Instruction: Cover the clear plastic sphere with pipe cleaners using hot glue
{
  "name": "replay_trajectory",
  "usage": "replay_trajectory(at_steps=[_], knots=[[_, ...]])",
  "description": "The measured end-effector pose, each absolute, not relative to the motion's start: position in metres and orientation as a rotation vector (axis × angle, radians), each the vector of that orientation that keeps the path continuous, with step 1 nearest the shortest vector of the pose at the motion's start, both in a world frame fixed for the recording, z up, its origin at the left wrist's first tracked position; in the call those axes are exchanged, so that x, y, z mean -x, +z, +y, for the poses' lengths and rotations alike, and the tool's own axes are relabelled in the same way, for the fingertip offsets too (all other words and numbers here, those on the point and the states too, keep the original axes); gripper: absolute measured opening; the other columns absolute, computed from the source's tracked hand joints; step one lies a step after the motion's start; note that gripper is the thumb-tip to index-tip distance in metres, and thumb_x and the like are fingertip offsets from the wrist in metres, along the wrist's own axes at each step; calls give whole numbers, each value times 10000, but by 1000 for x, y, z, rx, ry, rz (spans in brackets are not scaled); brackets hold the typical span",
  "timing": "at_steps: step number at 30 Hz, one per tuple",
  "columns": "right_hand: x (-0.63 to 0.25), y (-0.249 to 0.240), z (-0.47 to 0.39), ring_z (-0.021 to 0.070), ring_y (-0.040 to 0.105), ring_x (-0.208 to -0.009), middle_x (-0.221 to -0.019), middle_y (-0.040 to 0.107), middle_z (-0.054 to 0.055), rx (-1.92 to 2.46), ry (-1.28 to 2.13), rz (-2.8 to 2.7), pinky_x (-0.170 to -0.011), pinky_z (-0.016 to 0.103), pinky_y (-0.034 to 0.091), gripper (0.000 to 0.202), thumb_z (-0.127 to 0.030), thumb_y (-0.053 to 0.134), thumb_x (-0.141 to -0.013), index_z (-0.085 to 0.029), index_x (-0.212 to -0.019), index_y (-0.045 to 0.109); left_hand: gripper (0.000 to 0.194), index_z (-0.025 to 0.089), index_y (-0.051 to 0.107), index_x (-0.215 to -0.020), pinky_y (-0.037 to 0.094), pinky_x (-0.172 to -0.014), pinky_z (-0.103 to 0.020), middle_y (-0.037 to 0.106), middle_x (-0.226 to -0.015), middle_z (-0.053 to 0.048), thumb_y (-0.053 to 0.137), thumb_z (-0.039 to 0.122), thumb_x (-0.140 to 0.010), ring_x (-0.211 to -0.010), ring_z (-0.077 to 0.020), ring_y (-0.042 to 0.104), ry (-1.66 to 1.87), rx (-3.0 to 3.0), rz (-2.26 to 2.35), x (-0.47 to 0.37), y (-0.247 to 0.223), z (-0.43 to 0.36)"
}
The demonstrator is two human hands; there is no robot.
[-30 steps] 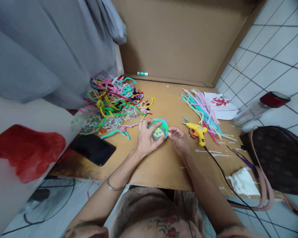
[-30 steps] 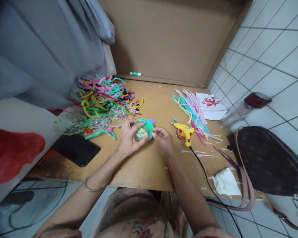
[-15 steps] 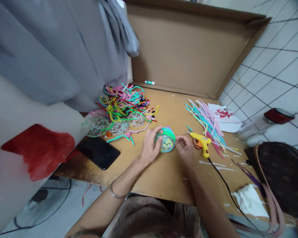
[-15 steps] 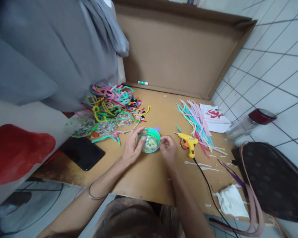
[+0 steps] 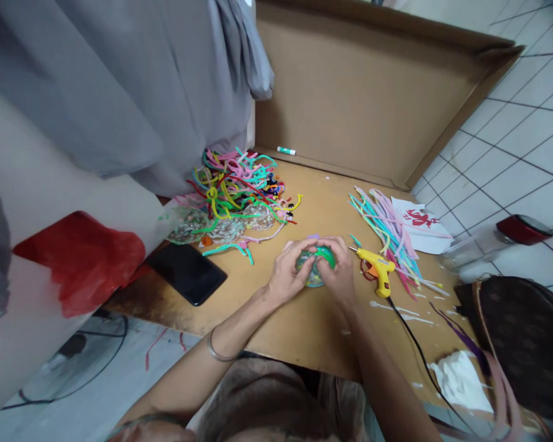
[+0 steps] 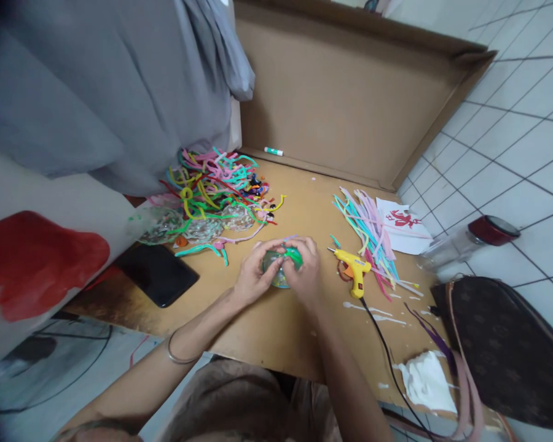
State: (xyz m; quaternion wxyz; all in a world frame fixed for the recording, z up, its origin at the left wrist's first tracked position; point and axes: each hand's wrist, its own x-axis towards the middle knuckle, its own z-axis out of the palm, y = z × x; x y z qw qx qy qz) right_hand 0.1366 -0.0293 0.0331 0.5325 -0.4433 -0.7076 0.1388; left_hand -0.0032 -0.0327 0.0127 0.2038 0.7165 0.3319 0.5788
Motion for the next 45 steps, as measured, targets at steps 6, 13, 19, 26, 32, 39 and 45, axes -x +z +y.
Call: replay_trajectory(at_steps=[6,13,19,26,32,39,45], knots=[[-140,30,-23,209,609,-920,-910,626,29,1037,482,-1611,-869,380,495,183,-150,520,-700,-235,-809,639,350,185,539,-1268,492,-935,-363,645,-1132,-111,536,274,-930,-1049,-206,613,1639,-1955,850,4,15,-33],[-149,28,-28,213,604,-948,-915,622,28,1036,608,-1503,-887,393,475,145,-184,551,-732,-243,-761,680,351,178,583,-1205,454,-1016,-424,567,-1195,-137,538,373,-917,-1169,-248,528,1613,-1925,862,6,18,-31],[-153,30,-29,222,595,-960,-937,632,35,1062,601,-1500,-845,387,482,171,-191,546,-724,-249,-759,703,486,206,582,-1236,498,-947,-390,595,-1180,-103,707,305,-777,-1083,-233,588,1436,-1770,963,11,17,-24],[-154,32,-31,216,590,-954,-939,620,35,1063,607,-1525,-825,376,488,230,-186,518,-754,-261,-769,735,500,218,624,-1257,524,-867,-334,645,-1144,-95,744,308,-780,-1020,-210,634,1299,-1728,906,20,20,-20],[-154,32,-30,218,586,-954,-953,612,38,1058,608,-1520,-824,389,488,242,-207,534,-782,-276,-798,765,270,184,724,-1054,535,-825,-321,692,-1016,-93,711,341,-834,-927,-186,651,1447,-1822,937,21,14,-17],[-153,32,-31,220,580,-972,-967,602,41,1068,589,-1557,-834,389,487,251,-210,533,-791,-288,-795,771,324,235,655,-1235,519,-942,-367,616,-1223,-113,576,304,-929,-1132,-208,606,1499,-1983,1025,20,11,-18],[-152,33,-31,219,582,-982,-960,607,39,1086,567,-1561,-831,385,489,253,-214,529,-804,-290,-804,770,186,193,713,-967,532,-814,-310,674,-948,-79,577,313,-929,-885,-172,651,1527,-1962,1018,16,10,-19]])
